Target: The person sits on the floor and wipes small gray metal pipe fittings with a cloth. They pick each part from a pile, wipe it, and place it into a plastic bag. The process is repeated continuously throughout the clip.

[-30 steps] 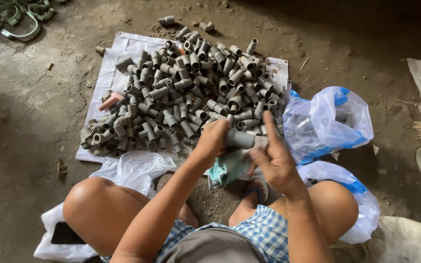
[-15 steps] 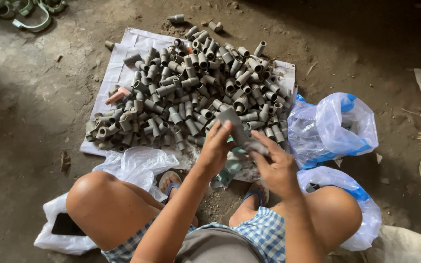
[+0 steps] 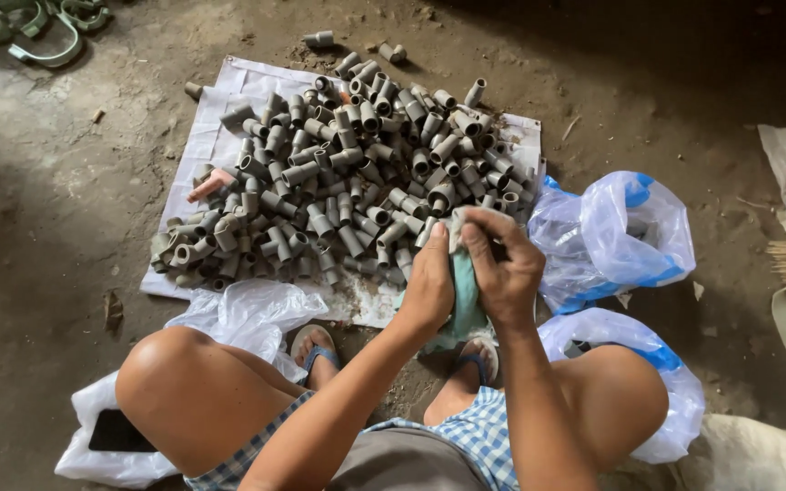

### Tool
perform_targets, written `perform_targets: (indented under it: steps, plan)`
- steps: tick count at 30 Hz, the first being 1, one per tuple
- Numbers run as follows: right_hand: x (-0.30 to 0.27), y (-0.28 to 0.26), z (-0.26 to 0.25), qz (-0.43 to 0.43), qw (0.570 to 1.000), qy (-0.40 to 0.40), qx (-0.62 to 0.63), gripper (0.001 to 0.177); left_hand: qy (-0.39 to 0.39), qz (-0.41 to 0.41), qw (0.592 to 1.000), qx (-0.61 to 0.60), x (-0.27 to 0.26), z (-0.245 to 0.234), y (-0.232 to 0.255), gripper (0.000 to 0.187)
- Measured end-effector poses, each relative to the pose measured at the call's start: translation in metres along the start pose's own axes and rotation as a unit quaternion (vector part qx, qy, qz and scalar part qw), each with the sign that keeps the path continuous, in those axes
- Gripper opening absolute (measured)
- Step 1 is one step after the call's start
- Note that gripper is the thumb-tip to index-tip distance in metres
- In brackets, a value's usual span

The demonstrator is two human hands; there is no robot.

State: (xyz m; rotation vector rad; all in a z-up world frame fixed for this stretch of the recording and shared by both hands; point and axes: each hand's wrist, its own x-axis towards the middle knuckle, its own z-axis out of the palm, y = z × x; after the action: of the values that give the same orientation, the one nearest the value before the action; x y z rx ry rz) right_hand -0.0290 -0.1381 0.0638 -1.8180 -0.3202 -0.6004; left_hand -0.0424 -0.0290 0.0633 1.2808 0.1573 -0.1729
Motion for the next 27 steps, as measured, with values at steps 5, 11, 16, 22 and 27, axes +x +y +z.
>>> perform_targets:
  steps: [5, 11, 16, 22, 27]
  plan:
    - [0.009, 0.006, 0.009, 0.070, 0.997, 0.011, -0.042, 0.017, -0.040, 0.115, 0.991, 0.059, 0.002, -0.008, -0.018, 0.056]
    - [-0.005, 0.025, 0.012, 0.081, 0.990, 0.071, -0.087, 0.037, -0.066, 0.082, 0.993, 0.051, 0.000, -0.007, -0.011, 0.052]
    - [-0.014, 0.010, 0.006, 0.055, 0.988, -0.005, -0.146, 0.017, -0.086, 0.087, 0.991, 0.063, 0.003, -0.008, -0.012, 0.057]
    - [0.001, 0.029, 0.003, 0.324, 0.938, 0.095, 0.078, 0.037, -0.111, -0.167, 0.965, -0.171, 0.004, -0.011, -0.033, 0.060]
    - [0.002, 0.023, 0.001, 0.262, 0.962, 0.072, 0.040, 0.029, -0.200, -0.262, 0.859, -0.392, 0.009, -0.036, -0.042, 0.063]
